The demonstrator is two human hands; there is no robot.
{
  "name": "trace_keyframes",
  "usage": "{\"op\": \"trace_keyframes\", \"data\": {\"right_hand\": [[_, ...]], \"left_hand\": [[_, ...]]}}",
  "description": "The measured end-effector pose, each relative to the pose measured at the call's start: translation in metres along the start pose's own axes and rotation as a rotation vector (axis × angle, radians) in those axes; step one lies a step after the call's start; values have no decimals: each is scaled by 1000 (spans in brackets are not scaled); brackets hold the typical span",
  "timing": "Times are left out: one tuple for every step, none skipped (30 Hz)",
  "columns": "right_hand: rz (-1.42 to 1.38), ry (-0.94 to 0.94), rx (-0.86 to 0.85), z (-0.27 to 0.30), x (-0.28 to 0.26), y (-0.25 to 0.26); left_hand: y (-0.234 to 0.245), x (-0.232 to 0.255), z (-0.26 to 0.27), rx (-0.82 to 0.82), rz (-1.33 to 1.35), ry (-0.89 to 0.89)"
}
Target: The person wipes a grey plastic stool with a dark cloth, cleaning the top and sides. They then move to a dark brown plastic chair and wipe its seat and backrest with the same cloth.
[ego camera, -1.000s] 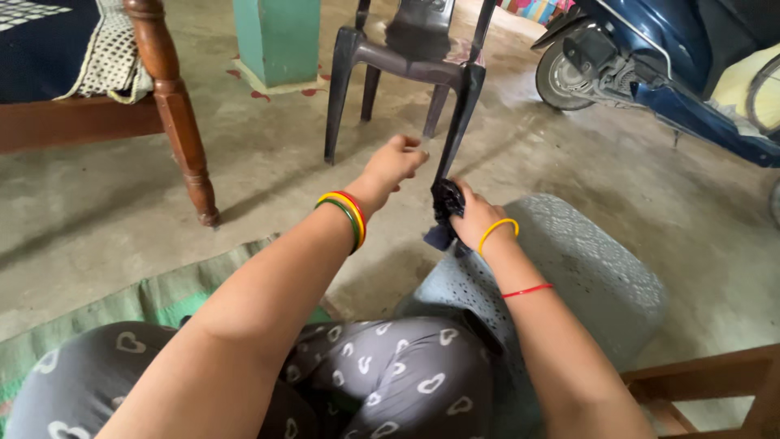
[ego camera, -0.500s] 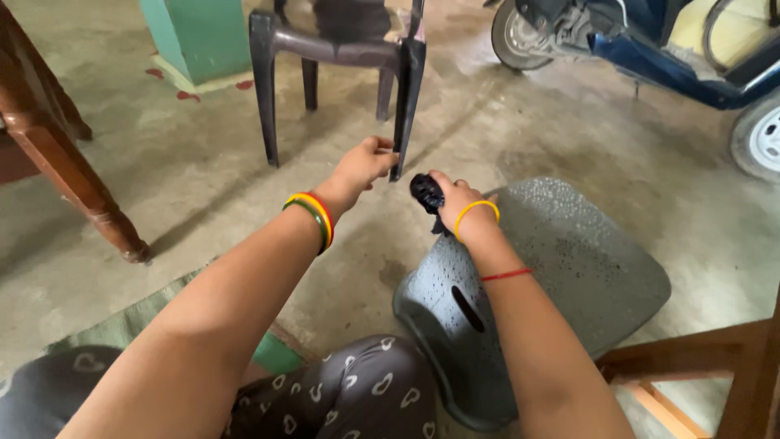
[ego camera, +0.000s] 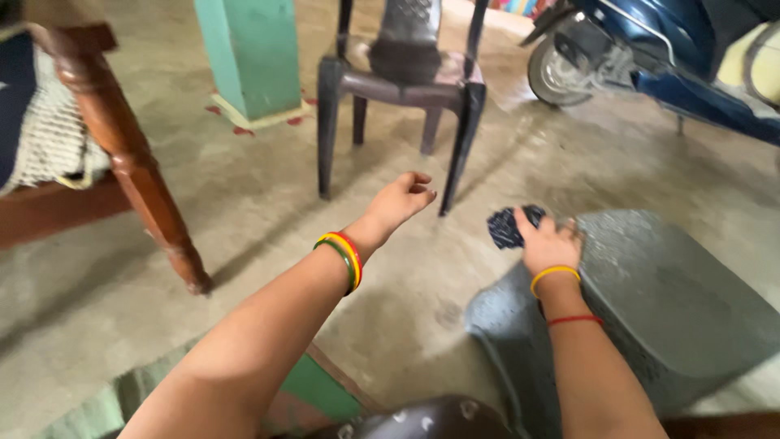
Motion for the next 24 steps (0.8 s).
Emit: {"op": "trace_keyframes", "data": {"right_hand": [[44, -50, -18, 1, -5, -6], [90, -99, -35, 1, -9, -9], [48, -143, 13, -7, -16, -8], [10, -187, 52, -11, -21, -9], [-30, -230, 92, -20, -29, -10], [-119, -212, 134, -34, -39, -13], [-208, -193, 174, -51, -49, -16], [-300, -178, 212, -66, -58, -21], [-449, -225, 169, -84, -67, -32], [-598, -271, 123, -104, -77, -44], [-746, -316, 74, -124, -83, -57], [-844, -311, 77, -143, -88, -68], [-943, -305, 80, -162, -93, -81], [-1050, -291, 74, -180, -106, -96], [-1238, -280, 81, -195, -116, -111], [-1426, -276, 91, -209, -121, -124], [-1614, -273, 98, -223, -129, -138], [-1643, -222, 111, -233, -132, -148], [-1672, -171, 124, -242, -138, -158], [-1695, -123, 140, -247, -138, -162], [-1739, -154, 134, -249, -137, -166], [-1787, -186, 130, -247, -139, -167], [-1835, -219, 125, -244, -136, -164], [-1903, -313, 94, -240, -134, -161]], "left_hand": [[19, -6, 0, 29, 7, 2], [36, -11, -3, 58, 18, 4], [51, -15, -9, 87, 28, 5], [57, -22, -14, 71, 62, 92], [62, -30, -20, 54, 98, 178], [65, -40, -27, 37, 135, 265], [65, -48, -37, 49, 167, 296], [61, -56, -47, 58, 196, 327], [56, -66, -61, 66, 226, 359], [51, -76, -77, 84, 266, 376], [45, -87, -95, 102, 305, 393], [37, -100, -111, 124, 348, 417], [24, -110, -132, 125, 397, 420], [15, -121, -153, 139, 442, 427], [8, -132, -175, 153, 486, 434], [1, -142, -198, 177, 541, 433], [-4, -153, -221, 201, 597, 431], [-13, -161, -242, 209, 660, 424], [-16, -173, -261, 248, 672, 452], [-19, -181, -280, 282, 686, 479], [-25, -187, -296, 316, 700, 507], [-33, -192, -308, 329, 765, 493], [-41, -197, -319, 342, 828, 480], [-41, -205, -327, 370, 890, 468]]}}
Point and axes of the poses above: each hand's wrist, its own z-axis away from the middle knuckle, its own y-axis out of the back of the hand, x = y × z, the point moved 3 cm from there along -z, towards the middle knuckle, and after that the axes turned 14 degrees about -z, right-handed, at the moved point
